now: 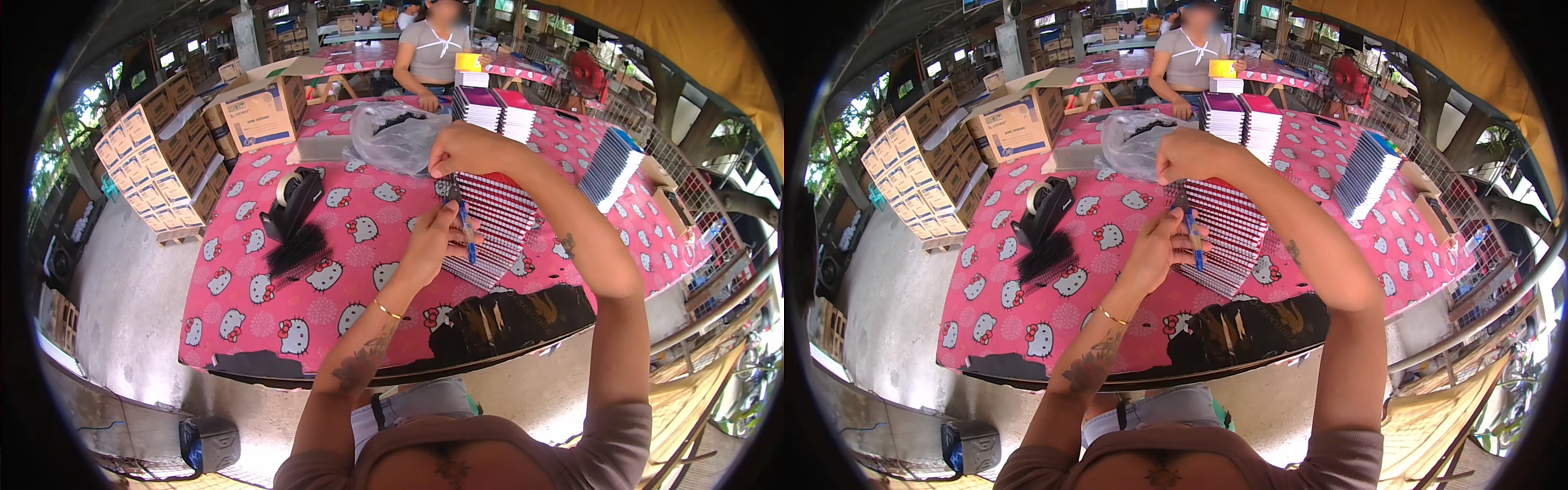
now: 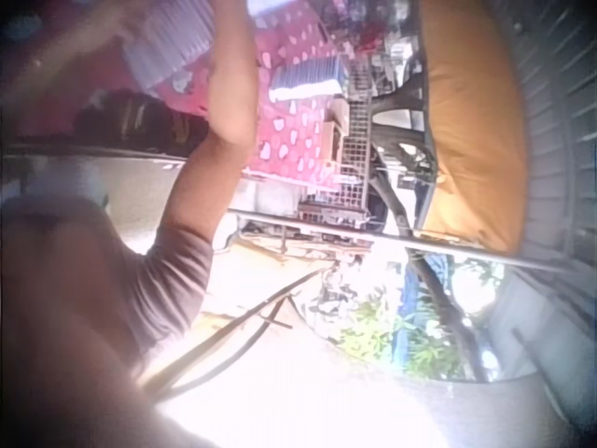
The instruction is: The person sorts through a stack of red notebooks on a table, marking each one with a blue pen and then restacking them.
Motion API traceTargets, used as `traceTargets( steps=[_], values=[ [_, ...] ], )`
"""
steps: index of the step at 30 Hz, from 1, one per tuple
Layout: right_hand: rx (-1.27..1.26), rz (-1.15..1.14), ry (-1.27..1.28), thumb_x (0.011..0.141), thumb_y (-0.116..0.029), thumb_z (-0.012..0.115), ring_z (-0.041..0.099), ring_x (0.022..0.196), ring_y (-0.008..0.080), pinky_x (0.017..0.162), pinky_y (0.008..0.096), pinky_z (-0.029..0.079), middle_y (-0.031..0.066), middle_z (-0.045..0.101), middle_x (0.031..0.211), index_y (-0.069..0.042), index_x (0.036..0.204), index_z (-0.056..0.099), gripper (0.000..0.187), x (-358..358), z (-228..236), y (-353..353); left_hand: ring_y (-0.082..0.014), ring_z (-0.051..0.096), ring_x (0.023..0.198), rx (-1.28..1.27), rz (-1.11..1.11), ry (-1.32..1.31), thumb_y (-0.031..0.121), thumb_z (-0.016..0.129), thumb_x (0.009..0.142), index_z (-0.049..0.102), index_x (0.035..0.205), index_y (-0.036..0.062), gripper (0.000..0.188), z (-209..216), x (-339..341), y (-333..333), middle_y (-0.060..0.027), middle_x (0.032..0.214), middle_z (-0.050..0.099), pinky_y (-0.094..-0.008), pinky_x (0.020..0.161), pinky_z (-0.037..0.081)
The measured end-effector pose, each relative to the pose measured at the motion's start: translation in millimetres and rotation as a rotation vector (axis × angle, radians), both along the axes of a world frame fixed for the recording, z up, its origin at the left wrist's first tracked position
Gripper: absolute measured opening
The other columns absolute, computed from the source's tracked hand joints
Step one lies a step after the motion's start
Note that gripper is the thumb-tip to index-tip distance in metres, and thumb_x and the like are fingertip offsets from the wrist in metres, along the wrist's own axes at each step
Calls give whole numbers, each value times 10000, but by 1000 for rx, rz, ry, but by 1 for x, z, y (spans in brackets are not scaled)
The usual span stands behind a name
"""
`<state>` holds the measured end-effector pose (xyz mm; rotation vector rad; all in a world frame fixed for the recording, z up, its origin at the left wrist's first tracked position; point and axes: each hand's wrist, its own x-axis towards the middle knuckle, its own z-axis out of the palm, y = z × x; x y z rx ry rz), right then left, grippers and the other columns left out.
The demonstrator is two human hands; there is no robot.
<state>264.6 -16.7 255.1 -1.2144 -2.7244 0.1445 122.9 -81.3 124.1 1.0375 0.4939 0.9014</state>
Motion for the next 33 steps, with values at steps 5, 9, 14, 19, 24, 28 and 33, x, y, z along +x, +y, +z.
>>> traceTargets(
  steps=[5,9,14,19,24,28,33],
  values=[
    [-57,-53,-27,750,-135,703,673,740,237,692,344,503,125,698,797,-4,903,687,202,-2,3,-6,-238,662,759,-24,19,-49,326,441,984,499,1134,6,359,-1,5,0,-122,908,623,-346,590,558],
    [-38,-107,-31,767,-119,690,671,783,238,716,354,503,133,693,816,-4,929,672,200,-6,4,-9,-225,652,702,63,-10,-20,323,448,982,495,1112,6,346,-6,4,2,-114,856,614,-351,584,567],
    [-48,-44,25,780,-98,685,662,814,255,732,354,502,147,679,863,7,932,663,186,3,-6,-1,-244,676,762,11,-12,-7,333,435,986,491,1102,19,339,-8,3,-11,-138,910,633,-350,584,564],
    [-138,-14,-59,783,-76,677,658,813,264,734,355,507,153,674,867,16,936,659,179,-2,-6,4,-252,681,786,-19,1,-42,335,435,985,486,1105,28,334,-9,2,1,-145,940,635,-348,584,561],
    [-126,-55,-112,806,-83,638,634,858,283,763,378,489,146,658,887,8,962,647,181,-3,-9,6,-244,677,770,59,-23,9,333,435,985,486,1090,26,328,-12,2,5,-130,917,631,-353,603,562],
    [27,-69,-36,845,-134,582,602,901,309,798,406,461,143,635,902,-5,938,630,166,-1,-20,8,-242,677,773,38,-19,40,329,428,989,481,1084,17,332,-19,2,-9,-127,909,630,-357,602,560],
    [84,-174,-133,834,-214,600,607,889,320,768,415,471,150,632,877,-38,854,638,180,-19,-15,-3,-250,681,807,9,25,20,329,421,991,477,1091,10,339,-17,2,-11,-127,909,630,-365,606,561]
  ],
)
